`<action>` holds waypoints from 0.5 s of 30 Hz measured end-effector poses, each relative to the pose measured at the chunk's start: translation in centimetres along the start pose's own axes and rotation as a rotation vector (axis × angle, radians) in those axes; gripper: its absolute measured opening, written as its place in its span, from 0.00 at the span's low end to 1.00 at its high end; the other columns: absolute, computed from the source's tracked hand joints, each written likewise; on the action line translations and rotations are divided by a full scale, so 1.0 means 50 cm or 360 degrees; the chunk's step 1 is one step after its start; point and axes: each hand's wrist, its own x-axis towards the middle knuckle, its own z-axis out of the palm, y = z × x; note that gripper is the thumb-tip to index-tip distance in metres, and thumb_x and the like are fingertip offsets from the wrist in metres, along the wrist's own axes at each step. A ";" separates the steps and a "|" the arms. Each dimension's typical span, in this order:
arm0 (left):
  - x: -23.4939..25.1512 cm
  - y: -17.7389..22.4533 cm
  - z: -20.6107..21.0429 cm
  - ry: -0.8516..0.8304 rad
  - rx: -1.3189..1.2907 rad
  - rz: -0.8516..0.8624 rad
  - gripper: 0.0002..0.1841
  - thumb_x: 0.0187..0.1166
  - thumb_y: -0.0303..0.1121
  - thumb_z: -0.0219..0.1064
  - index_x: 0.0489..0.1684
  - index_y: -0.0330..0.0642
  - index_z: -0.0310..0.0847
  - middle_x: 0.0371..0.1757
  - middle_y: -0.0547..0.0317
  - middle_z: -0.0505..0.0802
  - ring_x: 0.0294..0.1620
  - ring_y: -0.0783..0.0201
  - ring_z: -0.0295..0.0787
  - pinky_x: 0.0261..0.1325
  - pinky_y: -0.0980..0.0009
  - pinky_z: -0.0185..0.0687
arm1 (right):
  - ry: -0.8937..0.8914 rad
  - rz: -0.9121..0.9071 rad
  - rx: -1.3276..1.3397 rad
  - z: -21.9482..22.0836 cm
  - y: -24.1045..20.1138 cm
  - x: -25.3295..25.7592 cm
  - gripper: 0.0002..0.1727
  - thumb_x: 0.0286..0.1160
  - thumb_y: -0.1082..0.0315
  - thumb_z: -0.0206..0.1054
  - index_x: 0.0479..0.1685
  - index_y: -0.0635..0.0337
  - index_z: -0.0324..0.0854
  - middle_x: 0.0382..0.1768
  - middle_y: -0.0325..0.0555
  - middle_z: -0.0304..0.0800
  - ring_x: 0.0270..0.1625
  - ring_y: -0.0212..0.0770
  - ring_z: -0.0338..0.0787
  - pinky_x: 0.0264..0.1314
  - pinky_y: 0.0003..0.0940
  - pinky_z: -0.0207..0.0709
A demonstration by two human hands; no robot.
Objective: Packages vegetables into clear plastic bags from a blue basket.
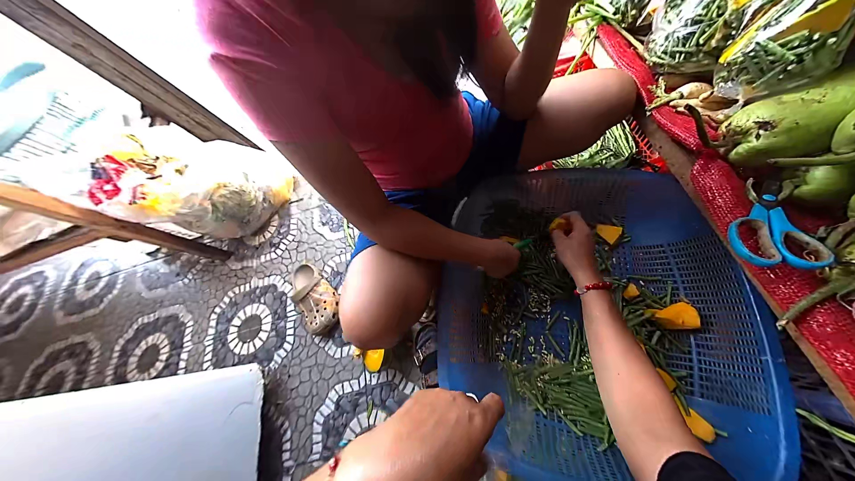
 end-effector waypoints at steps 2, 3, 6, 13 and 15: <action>-0.003 0.003 0.002 0.0033 -0.0025 0.0021 0.18 0.86 0.30 0.63 0.72 0.36 0.76 0.45 0.33 0.92 0.48 0.32 0.91 0.48 0.35 0.82 | -0.0361 -0.0160 -0.0264 0.031 -0.031 0.034 0.18 0.82 0.71 0.61 0.67 0.68 0.79 0.55 0.69 0.89 0.60 0.67 0.89 0.64 0.67 0.78; -0.006 0.001 0.004 0.0075 -0.0023 0.0023 0.18 0.86 0.30 0.63 0.72 0.35 0.77 0.45 0.32 0.92 0.48 0.31 0.91 0.48 0.34 0.81 | -0.0566 -0.0230 -0.0414 0.053 -0.050 0.056 0.19 0.82 0.71 0.60 0.68 0.69 0.79 0.60 0.70 0.87 0.66 0.68 0.86 0.70 0.68 0.75; -0.001 -0.007 0.009 0.0131 -0.0001 0.0021 0.18 0.85 0.30 0.63 0.70 0.34 0.78 0.46 0.32 0.92 0.49 0.31 0.91 0.50 0.33 0.81 | -0.1101 -0.0295 -0.0852 0.102 -0.098 0.093 0.19 0.81 0.70 0.63 0.68 0.68 0.81 0.66 0.71 0.84 0.73 0.69 0.81 0.75 0.69 0.70; 0.015 -0.010 -0.003 0.0029 -0.0036 0.0029 0.20 0.86 0.31 0.64 0.75 0.36 0.76 0.45 0.32 0.91 0.48 0.33 0.90 0.51 0.35 0.80 | -0.1168 -0.0315 -0.1136 0.135 -0.125 0.069 0.18 0.84 0.72 0.59 0.68 0.66 0.83 0.71 0.69 0.82 0.76 0.69 0.80 0.74 0.70 0.71; 0.022 -0.020 -0.010 0.0045 -0.0070 0.0045 0.20 0.87 0.31 0.64 0.75 0.35 0.76 0.44 0.33 0.91 0.47 0.34 0.90 0.54 0.36 0.80 | -0.0998 -0.0311 -0.0908 0.121 -0.098 0.073 0.19 0.82 0.75 0.60 0.69 0.67 0.81 0.69 0.69 0.83 0.75 0.68 0.81 0.75 0.67 0.71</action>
